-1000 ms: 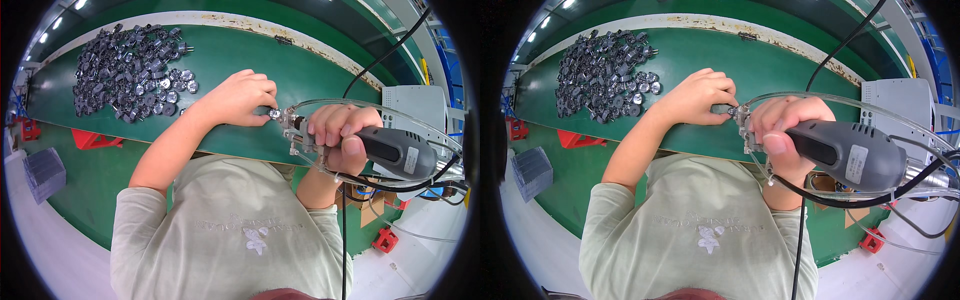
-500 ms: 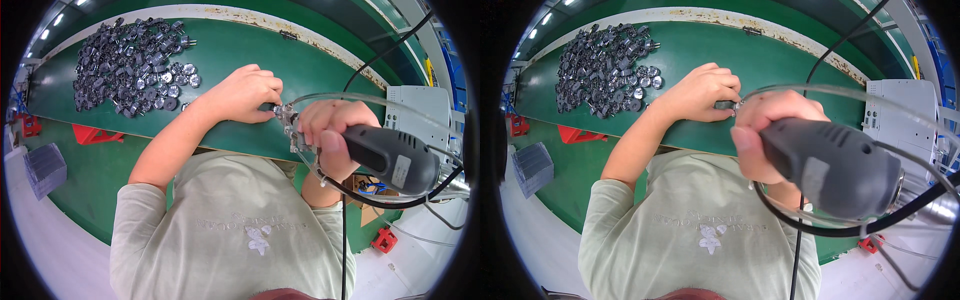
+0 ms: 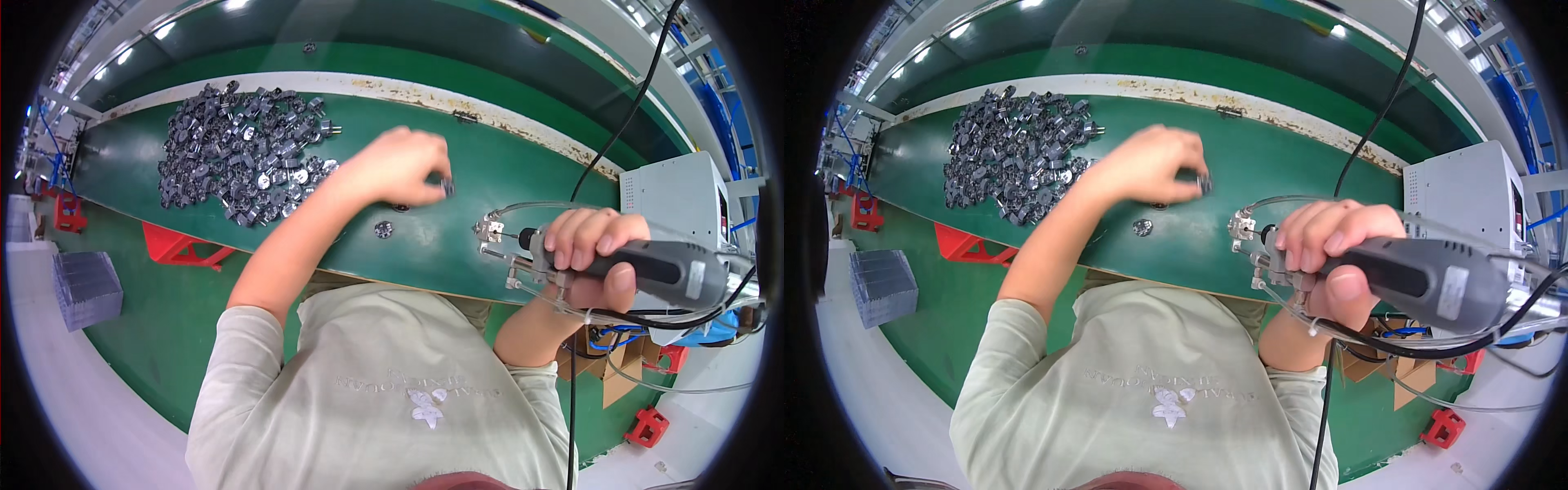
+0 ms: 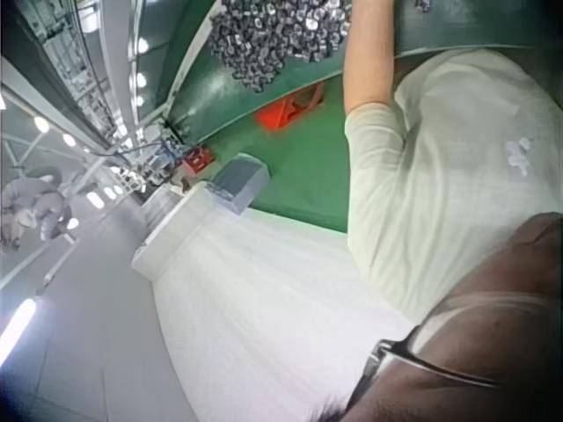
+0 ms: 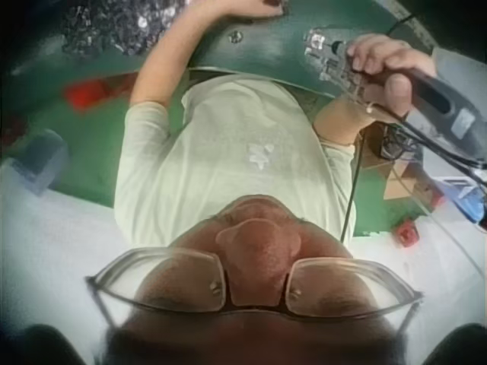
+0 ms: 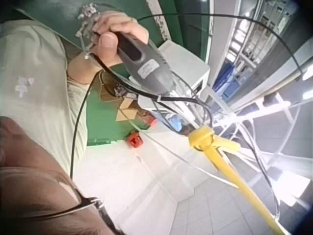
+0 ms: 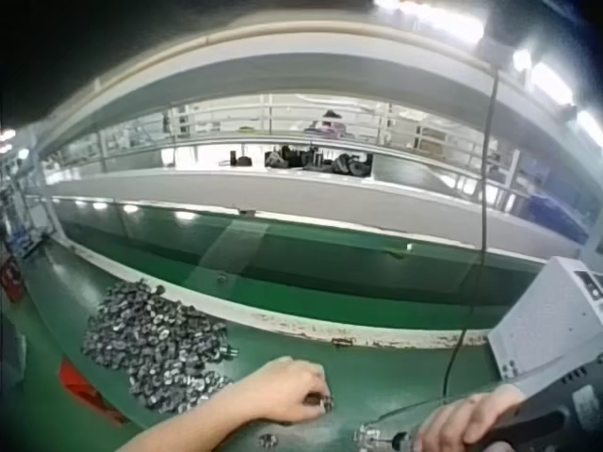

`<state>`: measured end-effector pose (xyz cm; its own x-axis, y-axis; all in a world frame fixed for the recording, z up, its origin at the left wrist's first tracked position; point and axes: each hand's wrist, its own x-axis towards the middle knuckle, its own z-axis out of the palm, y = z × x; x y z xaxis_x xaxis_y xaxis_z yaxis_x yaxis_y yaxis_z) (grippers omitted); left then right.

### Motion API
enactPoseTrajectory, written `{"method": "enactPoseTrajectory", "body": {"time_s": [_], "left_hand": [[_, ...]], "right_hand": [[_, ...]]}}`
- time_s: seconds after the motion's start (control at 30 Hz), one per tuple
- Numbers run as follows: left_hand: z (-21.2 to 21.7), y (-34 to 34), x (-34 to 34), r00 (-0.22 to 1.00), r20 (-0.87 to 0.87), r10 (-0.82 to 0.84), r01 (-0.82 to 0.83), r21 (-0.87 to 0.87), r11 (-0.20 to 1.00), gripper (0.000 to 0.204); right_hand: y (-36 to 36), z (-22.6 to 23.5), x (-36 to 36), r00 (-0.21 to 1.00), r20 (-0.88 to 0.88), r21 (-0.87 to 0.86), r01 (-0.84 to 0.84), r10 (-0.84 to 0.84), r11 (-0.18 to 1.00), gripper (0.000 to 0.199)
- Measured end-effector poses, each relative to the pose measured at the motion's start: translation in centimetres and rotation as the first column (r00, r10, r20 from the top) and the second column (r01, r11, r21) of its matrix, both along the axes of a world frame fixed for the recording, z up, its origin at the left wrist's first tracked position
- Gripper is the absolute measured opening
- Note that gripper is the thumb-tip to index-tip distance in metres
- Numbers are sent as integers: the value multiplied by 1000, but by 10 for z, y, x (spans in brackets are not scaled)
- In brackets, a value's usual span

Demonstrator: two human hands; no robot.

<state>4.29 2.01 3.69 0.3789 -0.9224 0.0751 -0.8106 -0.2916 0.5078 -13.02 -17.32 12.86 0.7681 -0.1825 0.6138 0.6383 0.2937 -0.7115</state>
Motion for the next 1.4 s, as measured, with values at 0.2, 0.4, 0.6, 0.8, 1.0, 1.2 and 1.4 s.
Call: {"method": "enactPoseTrajectory", "body": {"time_s": [0.2,0.4,0.6,0.8,1.0,1.2,1.4], "left_hand": [[-10,-30,84,868,245,432,-405,-154,901,46],[26,28,-9,975,2,222,-218,200,955,48],[-11,19,-36,962,-253,99,-94,33,995,33],[-23,2,-41,941,-337,29,-82,-144,986,39],[-34,4,-39,955,-279,-102,35,-236,971,46],[-32,7,-41,951,-305,-42,-21,-202,979,34],[-36,7,-42,968,-249,-38,-14,-205,979,28]], "right_hand": [[6,-22,10,995,-71,32,74,-71,997,24],[-8,-37,-2,991,-105,30,85,-81,996,27],[4,-36,4,995,-72,22,75,-73,997,31],[4,-39,8,994,-86,32,68,-65,997,31],[15,-39,14,994,-54,36,92,-90,995,29],[15,-44,20,995,-62,27,81,-79,996,25],[16,-46,25,995,-64,5,71,-70,997,24]]}}
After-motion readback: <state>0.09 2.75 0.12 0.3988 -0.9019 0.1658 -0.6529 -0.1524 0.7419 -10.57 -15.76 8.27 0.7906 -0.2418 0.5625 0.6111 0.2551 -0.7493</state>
